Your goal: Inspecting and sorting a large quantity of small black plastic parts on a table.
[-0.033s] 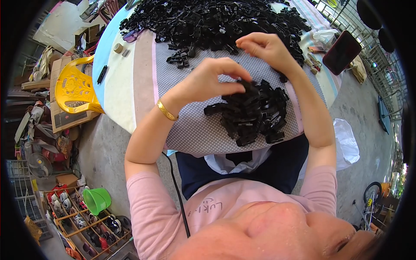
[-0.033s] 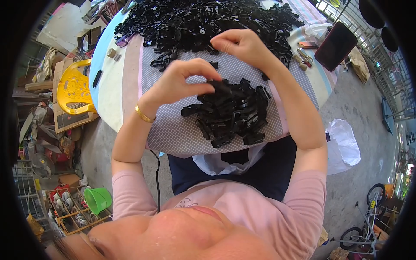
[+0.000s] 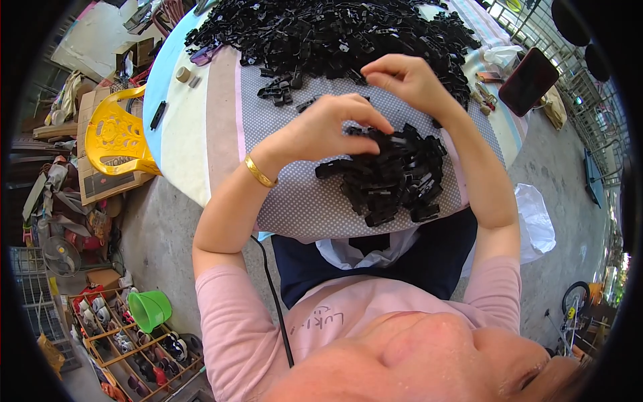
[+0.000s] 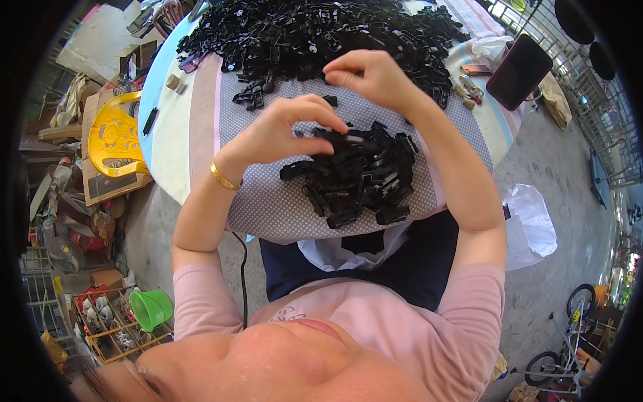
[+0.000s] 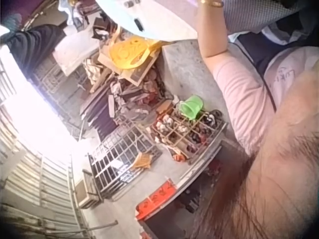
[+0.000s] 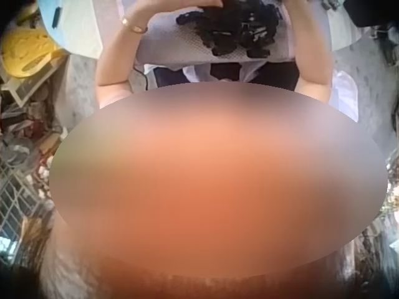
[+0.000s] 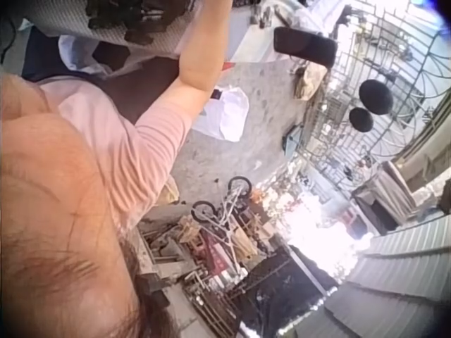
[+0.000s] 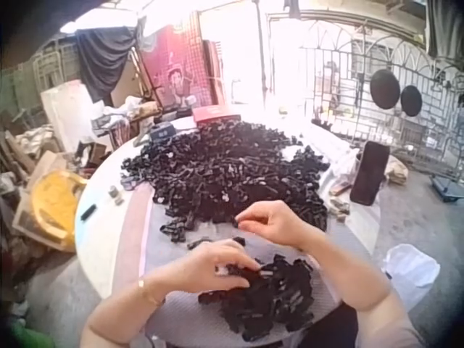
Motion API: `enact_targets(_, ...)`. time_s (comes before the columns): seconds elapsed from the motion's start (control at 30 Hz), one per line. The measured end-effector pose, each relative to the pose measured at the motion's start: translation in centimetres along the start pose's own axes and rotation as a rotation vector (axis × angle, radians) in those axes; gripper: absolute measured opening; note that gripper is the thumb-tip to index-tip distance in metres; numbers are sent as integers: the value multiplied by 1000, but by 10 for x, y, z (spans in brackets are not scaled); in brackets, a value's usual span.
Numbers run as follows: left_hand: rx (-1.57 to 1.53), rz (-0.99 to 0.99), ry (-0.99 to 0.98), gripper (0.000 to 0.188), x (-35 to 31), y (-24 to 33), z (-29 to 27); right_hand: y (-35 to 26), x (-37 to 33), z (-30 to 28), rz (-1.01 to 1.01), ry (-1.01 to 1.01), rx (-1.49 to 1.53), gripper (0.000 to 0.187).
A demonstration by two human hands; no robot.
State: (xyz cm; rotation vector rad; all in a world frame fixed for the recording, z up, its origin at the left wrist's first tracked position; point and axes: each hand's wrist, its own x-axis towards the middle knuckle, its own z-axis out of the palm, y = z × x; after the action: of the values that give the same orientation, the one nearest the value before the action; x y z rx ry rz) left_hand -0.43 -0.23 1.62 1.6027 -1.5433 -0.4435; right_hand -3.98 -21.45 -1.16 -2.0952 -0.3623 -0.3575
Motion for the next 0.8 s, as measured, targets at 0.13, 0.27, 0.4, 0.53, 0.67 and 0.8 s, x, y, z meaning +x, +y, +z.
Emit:
enact_targets(0.13, -216, -51, -43, 21, -2, -15, -3, 6, -1, 13, -141, 86, -405, 17)
enact_targets(0.27, 61, -150, 308, 23, 10, -33, 9, 8, -3, 1, 9, 165, -717, 19)
enact_targets(0.4, 464, -58, 356, 23, 11, -61, 14, -3, -3, 4, 118, 68, -847, 24)
enact_targets(0.53, 315, -215, 440, 17, 12, -57, 13, -1, -5, -2, 146, -49, -706, 23)
enact_targets(0.67, -332, -412, 515, 18, 8, -45, 0, -4, -1, -8, 111, 142, -296, 20)
enact_targets(0.8, -595, -409, 573, 23, 4, -38, -5, -1, -1, -26, -51, 284, -536, 17)
